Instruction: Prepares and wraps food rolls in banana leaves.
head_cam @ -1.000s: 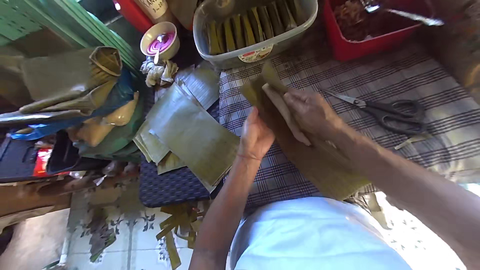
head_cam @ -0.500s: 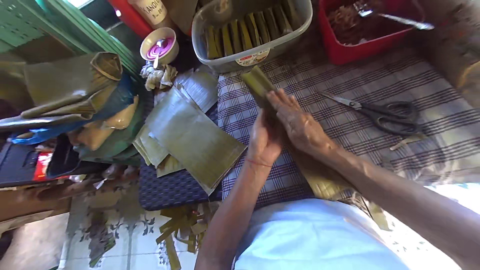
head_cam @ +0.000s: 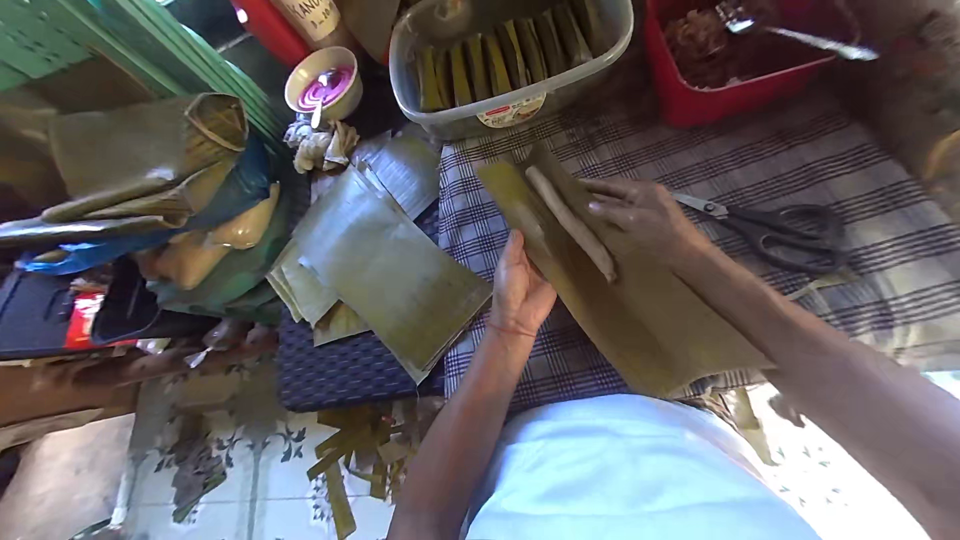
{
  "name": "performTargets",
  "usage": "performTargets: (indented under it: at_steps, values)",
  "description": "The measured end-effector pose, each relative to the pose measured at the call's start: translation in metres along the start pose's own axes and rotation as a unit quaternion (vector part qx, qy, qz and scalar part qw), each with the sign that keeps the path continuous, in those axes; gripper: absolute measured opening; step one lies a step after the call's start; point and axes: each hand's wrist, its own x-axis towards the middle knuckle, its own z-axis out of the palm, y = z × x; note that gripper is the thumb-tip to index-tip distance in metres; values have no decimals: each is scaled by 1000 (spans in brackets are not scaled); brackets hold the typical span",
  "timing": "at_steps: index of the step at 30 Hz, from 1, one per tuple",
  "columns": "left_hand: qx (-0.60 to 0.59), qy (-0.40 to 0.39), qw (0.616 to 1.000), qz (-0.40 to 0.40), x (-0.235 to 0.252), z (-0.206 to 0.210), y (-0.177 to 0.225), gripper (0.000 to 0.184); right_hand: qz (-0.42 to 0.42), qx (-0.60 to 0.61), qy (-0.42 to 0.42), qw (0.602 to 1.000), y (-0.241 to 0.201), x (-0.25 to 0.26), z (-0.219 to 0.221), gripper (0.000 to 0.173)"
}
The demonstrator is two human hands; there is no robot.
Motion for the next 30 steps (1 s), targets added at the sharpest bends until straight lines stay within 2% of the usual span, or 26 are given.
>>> performTargets:
  at_steps: [3, 5, 9, 12, 15, 19, 22, 24, 26, 28, 30]
  values:
    - [26, 42, 999, 5, -6, 0, -12, 34, 23, 12, -33, 999, 4, -15, -8, 47]
    - [28, 42, 999, -7, -8, 5, -18, 34, 4, 22, -7, 1000, 0, -27, 8, 47]
    - [-31, 11, 998, -55, -10, 24, -10, 42, -126, -61, 20, 990, -19, -63, 61, 46]
    - [-70, -37, 996, -51, -18, 32, -4, 45, -208, -139, 47, 967, -14, -60, 65, 47]
    - [-29, -76, 997, -9, -24, 32, -8, 45, -161, -156, 74, 972, -4, -33, 41, 46]
    - [29, -25, 999, -15, -24, 39, -6, 45, -138, -23, 66, 988, -22, -47, 65, 45]
    - [5, -7, 999, -32, -19, 35, 0, 41, -134, 72, 33, 988, -28, -52, 75, 45]
    - [36, -3, 999, -37, -16, 28, 1, 47, -101, 99, 35, 989, -14, -37, 62, 45]
    - [62, 10, 997, -33, -13, 19, 2, 47, -28, 98, 43, 994, -4, -23, 37, 44]
    - [77, 30, 996, -16, -8, 11, 3, 42, 29, 74, 48, 996, 2, -13, 12, 36]
    - [96, 49, 994, 21, -3, 6, 6, 36, 50, 38, 39, 997, 8, -2, -3, 27]
